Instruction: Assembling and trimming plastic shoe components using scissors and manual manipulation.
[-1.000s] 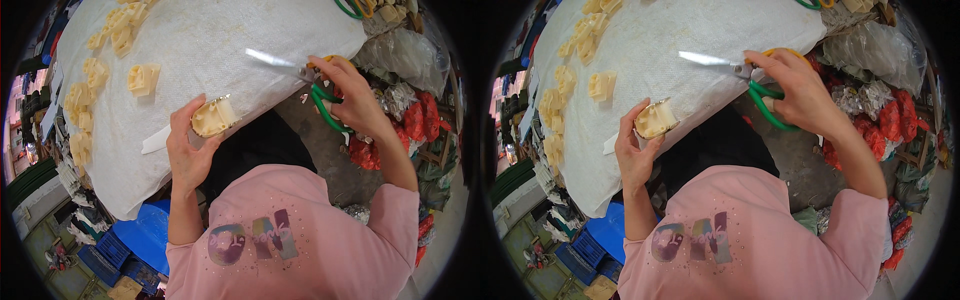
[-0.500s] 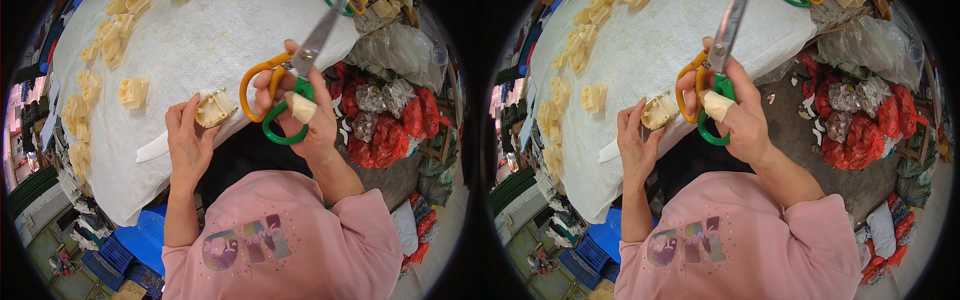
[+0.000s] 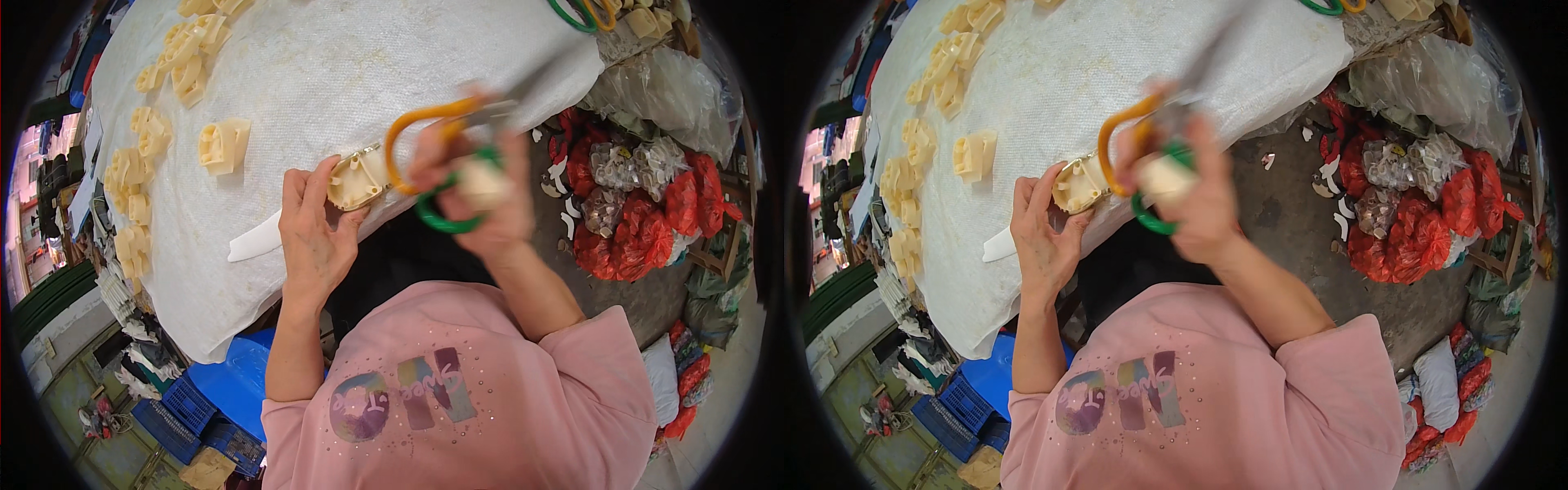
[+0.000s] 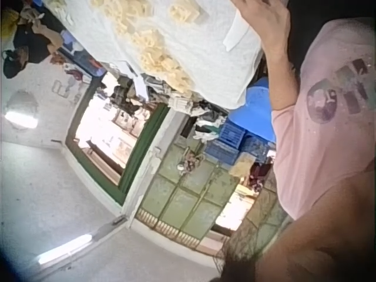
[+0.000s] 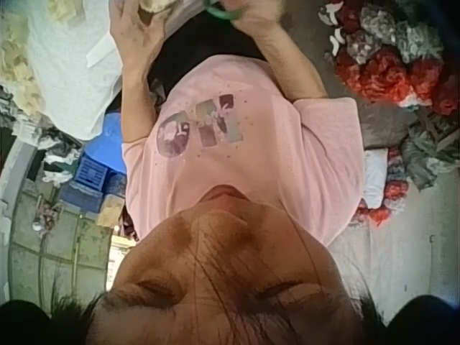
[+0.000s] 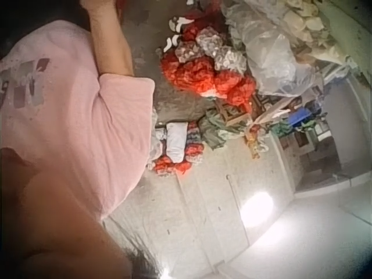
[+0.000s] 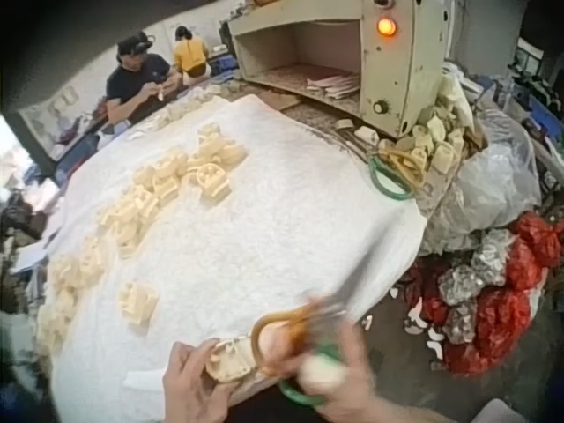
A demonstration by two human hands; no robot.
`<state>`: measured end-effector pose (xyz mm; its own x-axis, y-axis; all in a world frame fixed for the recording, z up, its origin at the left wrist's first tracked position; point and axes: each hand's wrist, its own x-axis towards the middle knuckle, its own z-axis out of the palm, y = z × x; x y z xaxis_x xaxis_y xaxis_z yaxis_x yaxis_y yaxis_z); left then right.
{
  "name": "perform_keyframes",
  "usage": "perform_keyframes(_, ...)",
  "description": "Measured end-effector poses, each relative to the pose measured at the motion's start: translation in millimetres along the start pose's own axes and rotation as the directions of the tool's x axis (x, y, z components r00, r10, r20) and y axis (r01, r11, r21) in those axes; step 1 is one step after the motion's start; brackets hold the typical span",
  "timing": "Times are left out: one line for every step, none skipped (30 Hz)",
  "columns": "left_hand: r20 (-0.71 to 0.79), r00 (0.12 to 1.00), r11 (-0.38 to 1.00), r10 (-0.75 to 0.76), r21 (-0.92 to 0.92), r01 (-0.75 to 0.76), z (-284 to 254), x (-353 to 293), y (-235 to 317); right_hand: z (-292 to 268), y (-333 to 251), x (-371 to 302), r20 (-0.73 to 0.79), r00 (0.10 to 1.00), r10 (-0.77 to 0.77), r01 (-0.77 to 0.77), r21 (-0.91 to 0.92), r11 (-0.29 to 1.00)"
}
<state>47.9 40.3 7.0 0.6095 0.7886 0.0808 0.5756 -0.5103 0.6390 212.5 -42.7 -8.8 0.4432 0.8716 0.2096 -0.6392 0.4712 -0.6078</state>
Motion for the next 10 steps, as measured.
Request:
perform_keyframes(0.015,0.999,0.999,-0.033,-0.043,0.034,1.7,1.1,2.4,-2.8,15.1,-7.7,0.006,1.000,0.008,-0.007,-0.063,0.998)
perform_keyframes(0.021,0.997,0.994,-0.077,-0.077,0.079,1.7,1.2,3.2,-2.4,23.5,-8.6,0.022,0.999,0.026,-0.024,-0.116,0.993)
perform_keyframes(0.016,0.997,0.994,-0.078,-0.076,0.079,2.1,1.8,3.1,-5.7,20.6,-6.5,-0.119,0.974,0.191,-0.178,0.107,0.978)
perform_keyframes(0.024,0.998,0.997,-0.058,-0.057,0.060,2.5,2.9,0.8,-4.3,18.2,-4.2,-0.114,0.975,0.192,-0.180,0.108,0.978)
perform_keyframes(0.032,0.999,0.998,-0.039,-0.040,0.040,2.6,4.1,-1.0,-2.0,15.6,-2.3,-0.072,0.988,0.139,-0.136,0.050,0.990)
perform_keyframes(0.027,0.999,0.998,-0.042,-0.038,0.043,1.6,5.5,-1.4,0.3,12.0,-0.5,-0.028,0.996,0.088,-0.088,-0.007,0.996)
perform_keyframes(0.026,0.999,0.999,-0.038,-0.036,0.039,0.2,3.4,-0.9,3.2,5.4,-1.8,-0.074,0.989,0.124,-0.118,0.081,0.990)
perform_keyframes(0.025,0.999,0.999,-0.036,-0.035,0.036,-0.5,1.2,-0.8,4.0,-0.9,-2.8,-0.003,1.000,0.023,-0.023,-0.066,0.998)
perform_keyframes(0.019,0.999,0.998,-0.049,-0.046,0.050,-0.2,-0.6,-1.7,2.0,5.2,-4.8,-0.058,0.988,0.144,-0.137,0.110,0.984)
perform_keyframes(0.019,0.999,0.997,-0.050,-0.065,0.052,1.6,2.3,0.0,-2.0,15.5,-5.2,-0.100,0.961,0.259,-0.223,0.280,0.934)
